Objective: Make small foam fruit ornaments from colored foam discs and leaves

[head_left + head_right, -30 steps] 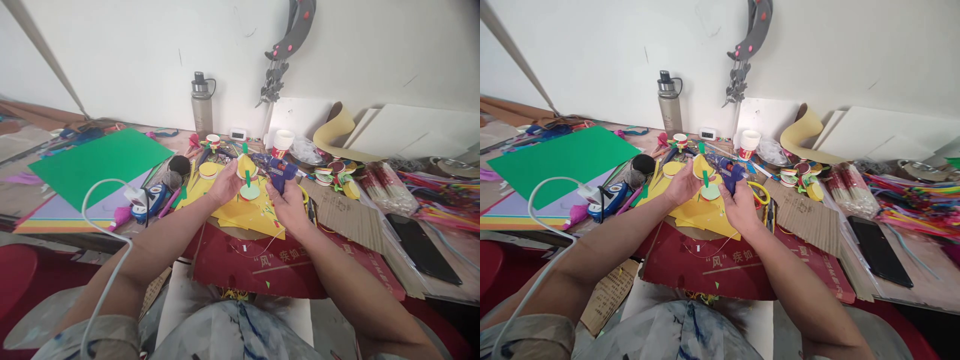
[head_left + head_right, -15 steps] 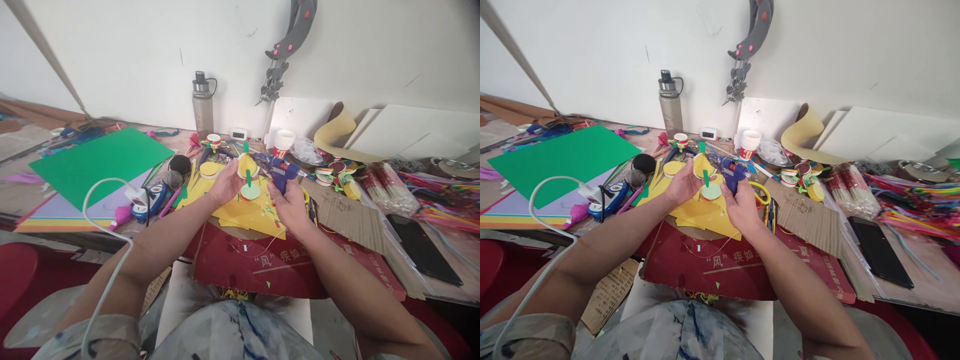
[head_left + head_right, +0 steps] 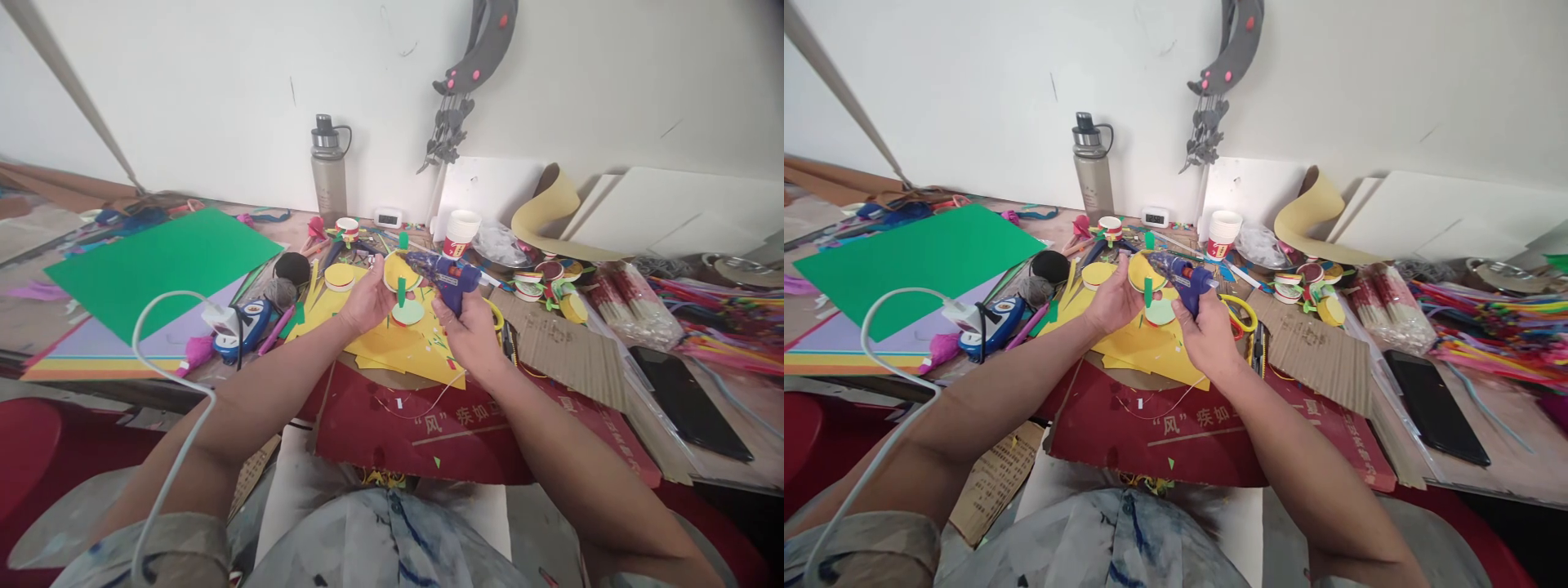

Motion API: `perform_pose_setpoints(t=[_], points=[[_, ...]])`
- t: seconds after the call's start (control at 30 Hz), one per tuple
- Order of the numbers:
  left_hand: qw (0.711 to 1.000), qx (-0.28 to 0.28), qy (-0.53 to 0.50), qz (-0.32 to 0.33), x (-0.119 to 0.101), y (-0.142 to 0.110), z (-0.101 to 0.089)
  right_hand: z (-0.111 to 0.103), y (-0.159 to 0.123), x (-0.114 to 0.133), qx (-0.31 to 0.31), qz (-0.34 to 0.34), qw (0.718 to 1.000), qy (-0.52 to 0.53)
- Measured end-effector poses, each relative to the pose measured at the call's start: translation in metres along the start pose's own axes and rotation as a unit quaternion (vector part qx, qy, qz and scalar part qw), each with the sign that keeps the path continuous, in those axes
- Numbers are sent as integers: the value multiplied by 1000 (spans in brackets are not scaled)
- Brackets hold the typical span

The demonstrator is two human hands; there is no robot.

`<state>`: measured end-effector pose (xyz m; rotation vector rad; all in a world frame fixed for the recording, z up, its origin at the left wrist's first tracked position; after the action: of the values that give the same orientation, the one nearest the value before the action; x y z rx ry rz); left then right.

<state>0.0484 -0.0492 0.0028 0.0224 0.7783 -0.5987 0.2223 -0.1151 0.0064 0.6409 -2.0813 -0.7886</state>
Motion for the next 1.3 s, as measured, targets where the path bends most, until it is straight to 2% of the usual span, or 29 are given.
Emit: perform_pose_setpoints(t=[0.17, 0.33, 0.53, 0.73, 0.83, 0.93, 1.1, 1.3], points=[[1000, -2, 1, 18, -3, -4, 5, 1, -1, 2, 51, -10, 999, -2], [1000, 7, 4, -1, -2, -5, 7, 0, 0, 1, 35, 0, 999, -23], [1000, 2, 3, 13, -3, -2, 4, 3, 0, 6, 74, -46, 996, -10], [1000, 16, 8, -23, -1, -2, 3, 0, 1, -1, 41, -9, 998, -49], [999, 19, 15, -40, 0, -2, 2, 1, 0, 1, 59, -23, 997, -46], [999, 10, 15, -31, -1, -1, 0, 1, 1, 6, 68, -40, 996, -42], [999, 12, 31, -24, 0, 1, -1, -2, 2, 7, 61, -24, 995, -69], [999, -1, 35, 2, -3, 1, 1, 1, 1, 10, 79, -67, 992, -71]])
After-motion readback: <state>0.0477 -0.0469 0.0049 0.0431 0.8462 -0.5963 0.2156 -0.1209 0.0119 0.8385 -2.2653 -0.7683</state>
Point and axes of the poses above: each hand's wrist, its own y-axis towards the middle knuckle, its own z-axis out of the palm, x = y × z, the point moved 1 cm from there along y, towards the middle knuckle, and after that the axes turned 14 degrees about -z, right-handed, at the moved point
